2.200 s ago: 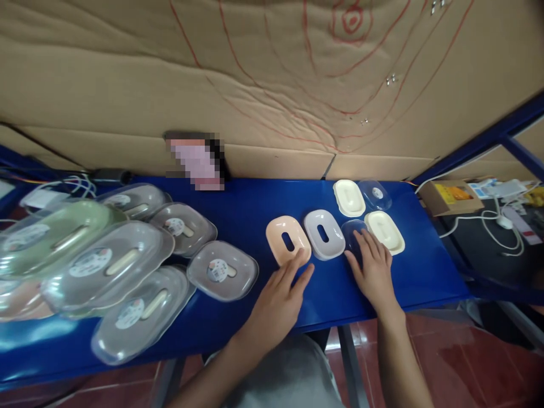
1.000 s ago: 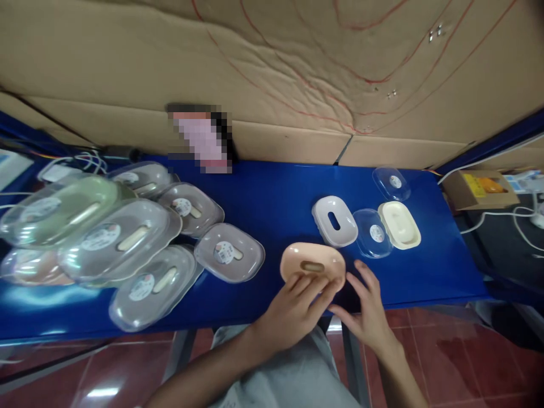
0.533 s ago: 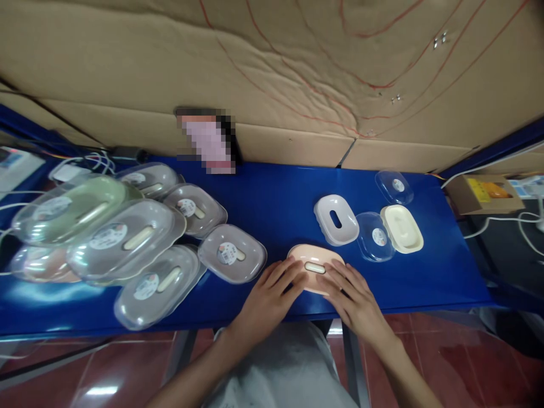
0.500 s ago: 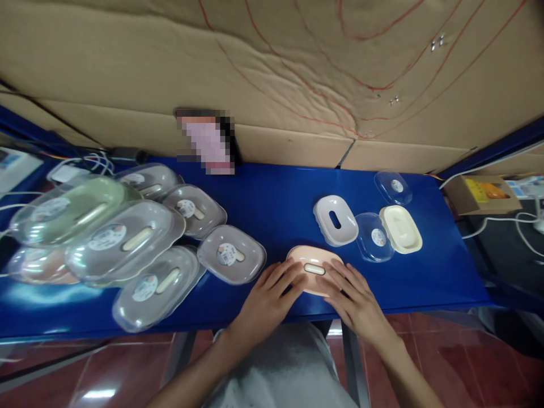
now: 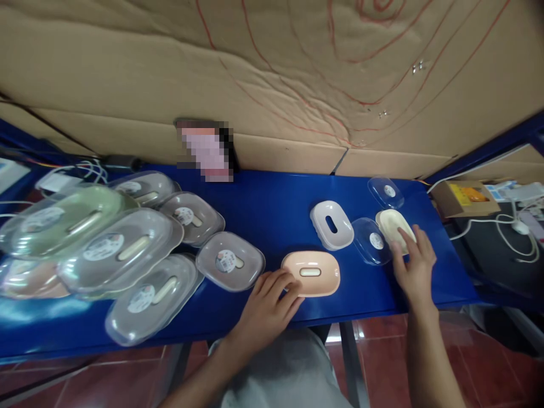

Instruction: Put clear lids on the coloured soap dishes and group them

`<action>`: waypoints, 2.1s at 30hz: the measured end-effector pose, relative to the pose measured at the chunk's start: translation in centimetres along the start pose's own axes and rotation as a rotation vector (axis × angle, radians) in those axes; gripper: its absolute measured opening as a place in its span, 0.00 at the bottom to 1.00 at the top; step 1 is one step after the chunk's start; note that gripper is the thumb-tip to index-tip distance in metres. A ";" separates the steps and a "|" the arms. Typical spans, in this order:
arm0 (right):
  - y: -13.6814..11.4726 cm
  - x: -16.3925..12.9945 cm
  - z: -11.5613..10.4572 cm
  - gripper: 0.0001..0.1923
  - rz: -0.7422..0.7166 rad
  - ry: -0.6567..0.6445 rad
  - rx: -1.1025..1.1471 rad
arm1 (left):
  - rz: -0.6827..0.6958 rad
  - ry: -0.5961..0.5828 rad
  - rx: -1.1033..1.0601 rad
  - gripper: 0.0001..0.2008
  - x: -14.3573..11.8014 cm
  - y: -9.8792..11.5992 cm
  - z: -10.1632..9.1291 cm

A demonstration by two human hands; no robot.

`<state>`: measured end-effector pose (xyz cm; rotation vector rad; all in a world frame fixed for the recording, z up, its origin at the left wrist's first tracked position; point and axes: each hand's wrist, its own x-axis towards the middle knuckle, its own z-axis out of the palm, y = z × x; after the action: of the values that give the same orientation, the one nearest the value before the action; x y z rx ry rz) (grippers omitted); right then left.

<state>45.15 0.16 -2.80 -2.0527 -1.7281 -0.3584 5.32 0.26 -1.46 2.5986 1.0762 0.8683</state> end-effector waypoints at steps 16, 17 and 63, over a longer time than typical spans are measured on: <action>-11.7 -8.9 -3.3 0.30 -0.335 -0.167 0.495 | -0.162 -0.105 -0.325 0.33 -1.0 -0.9 0.3; -12.2 -8.9 -3.2 0.32 -0.420 -0.196 0.474 | -0.186 -0.122 -0.351 0.37 -1.0 -1.0 0.4; -13.2 -4.4 -3.1 0.38 -0.802 -0.360 0.271 | -0.281 -0.105 -0.449 0.38 -0.5 -1.3 0.4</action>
<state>31.62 -3.40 -0.02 -1.2092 -2.6111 0.0307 4.53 0.85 -2.55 2.0452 1.0416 0.7886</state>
